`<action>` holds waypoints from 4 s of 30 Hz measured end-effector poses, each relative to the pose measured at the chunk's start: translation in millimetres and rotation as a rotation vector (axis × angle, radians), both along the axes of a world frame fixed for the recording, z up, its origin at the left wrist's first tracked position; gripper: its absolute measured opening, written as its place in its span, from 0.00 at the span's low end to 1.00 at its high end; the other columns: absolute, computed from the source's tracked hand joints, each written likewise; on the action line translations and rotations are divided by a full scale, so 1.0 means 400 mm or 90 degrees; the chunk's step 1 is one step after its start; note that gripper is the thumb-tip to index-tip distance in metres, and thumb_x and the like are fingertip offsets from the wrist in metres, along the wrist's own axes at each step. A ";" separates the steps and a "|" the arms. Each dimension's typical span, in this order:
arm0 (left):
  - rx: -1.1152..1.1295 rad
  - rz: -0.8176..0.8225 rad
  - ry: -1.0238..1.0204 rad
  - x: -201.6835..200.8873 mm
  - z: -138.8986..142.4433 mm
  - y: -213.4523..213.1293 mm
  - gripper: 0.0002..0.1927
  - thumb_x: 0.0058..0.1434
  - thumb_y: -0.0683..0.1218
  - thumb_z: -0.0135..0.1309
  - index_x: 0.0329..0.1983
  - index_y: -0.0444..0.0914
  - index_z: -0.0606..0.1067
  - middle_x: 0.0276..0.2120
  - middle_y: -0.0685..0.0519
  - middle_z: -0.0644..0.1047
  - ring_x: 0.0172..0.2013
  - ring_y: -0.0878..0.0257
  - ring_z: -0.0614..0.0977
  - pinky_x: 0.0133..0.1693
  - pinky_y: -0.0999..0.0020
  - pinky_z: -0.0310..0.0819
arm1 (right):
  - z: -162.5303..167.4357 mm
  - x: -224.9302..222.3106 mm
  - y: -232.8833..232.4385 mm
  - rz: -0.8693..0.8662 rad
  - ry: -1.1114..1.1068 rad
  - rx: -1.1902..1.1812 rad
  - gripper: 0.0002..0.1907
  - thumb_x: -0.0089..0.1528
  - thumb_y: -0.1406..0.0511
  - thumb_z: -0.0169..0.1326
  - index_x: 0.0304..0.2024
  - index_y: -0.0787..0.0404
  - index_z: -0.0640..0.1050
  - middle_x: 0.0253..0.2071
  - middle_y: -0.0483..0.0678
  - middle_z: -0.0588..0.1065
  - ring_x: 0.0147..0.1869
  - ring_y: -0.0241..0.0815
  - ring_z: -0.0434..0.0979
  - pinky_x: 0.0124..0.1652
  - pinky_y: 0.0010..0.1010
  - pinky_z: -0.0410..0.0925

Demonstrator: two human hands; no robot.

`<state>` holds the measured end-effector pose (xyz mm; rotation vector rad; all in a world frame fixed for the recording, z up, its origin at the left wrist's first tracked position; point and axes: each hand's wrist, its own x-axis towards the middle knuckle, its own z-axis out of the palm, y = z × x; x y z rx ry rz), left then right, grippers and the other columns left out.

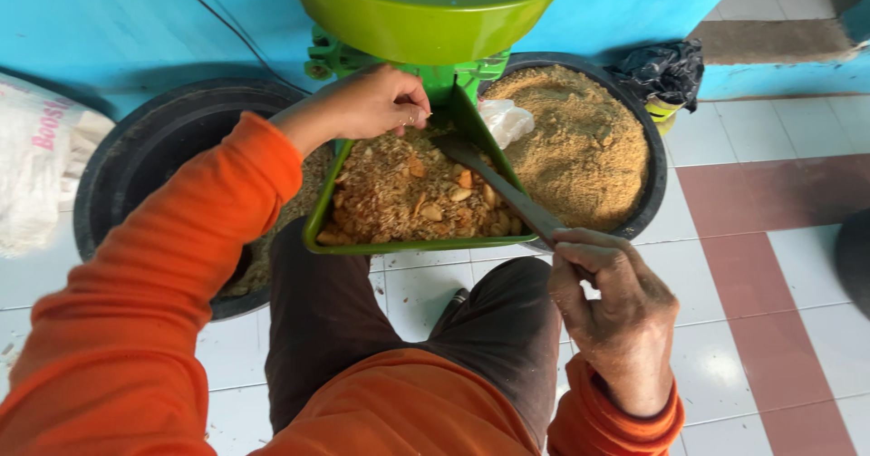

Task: The person sits on the floor in front of a green grinding machine and uses a metal scoop to push peanut pieces from a green tray into the machine's hopper. Ground material collects in a black basin beside the machine, and the person occasionally picks through the tray by hand.

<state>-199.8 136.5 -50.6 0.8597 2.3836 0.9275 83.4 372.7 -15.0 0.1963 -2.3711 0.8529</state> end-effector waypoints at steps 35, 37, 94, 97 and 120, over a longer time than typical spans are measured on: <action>-0.039 -0.124 0.370 -0.261 0.013 0.096 0.04 0.54 0.34 0.57 0.31 0.33 0.81 0.33 0.43 0.82 0.35 0.50 0.84 0.36 0.54 0.78 | 0.039 -0.237 0.180 -0.035 -0.057 -0.046 0.16 0.63 0.68 0.60 0.46 0.65 0.67 0.41 0.58 0.80 0.42 0.44 0.85 0.37 0.27 0.79; -0.017 -0.142 0.388 -0.257 0.022 0.128 0.05 0.53 0.34 0.58 0.32 0.33 0.82 0.33 0.43 0.82 0.34 0.51 0.84 0.36 0.54 0.78 | 0.008 -0.226 0.213 -0.044 -0.068 -0.154 0.13 0.67 0.68 0.59 0.48 0.65 0.68 0.42 0.63 0.79 0.39 0.43 0.85 0.36 0.25 0.79; -0.032 0.040 -0.212 -0.193 0.161 0.184 0.12 0.70 0.48 0.48 0.48 0.35 0.76 0.33 0.54 0.82 0.25 0.67 0.77 0.26 0.69 0.73 | 0.008 -0.217 0.322 -0.077 -0.022 -0.239 0.17 0.68 0.68 0.58 0.50 0.67 0.63 0.42 0.64 0.79 0.35 0.35 0.82 0.35 0.20 0.76; 0.012 0.055 -0.243 -0.153 0.187 0.165 0.12 0.69 0.47 0.50 0.46 0.35 0.77 0.34 0.53 0.83 0.26 0.68 0.80 0.28 0.71 0.75 | 0.047 -0.194 0.295 -0.098 -0.024 -0.172 0.14 0.72 0.68 0.59 0.48 0.67 0.66 0.43 0.62 0.80 0.39 0.36 0.83 0.40 0.20 0.77; 0.200 0.049 -0.077 0.194 0.226 -0.095 0.07 0.65 0.44 0.57 0.39 0.34 0.76 0.32 0.55 0.84 0.32 0.70 0.86 0.36 0.72 0.79 | 0.154 0.008 0.084 -0.068 0.072 0.015 0.12 0.76 0.69 0.64 0.46 0.66 0.72 0.46 0.54 0.82 0.48 0.37 0.86 0.46 0.21 0.79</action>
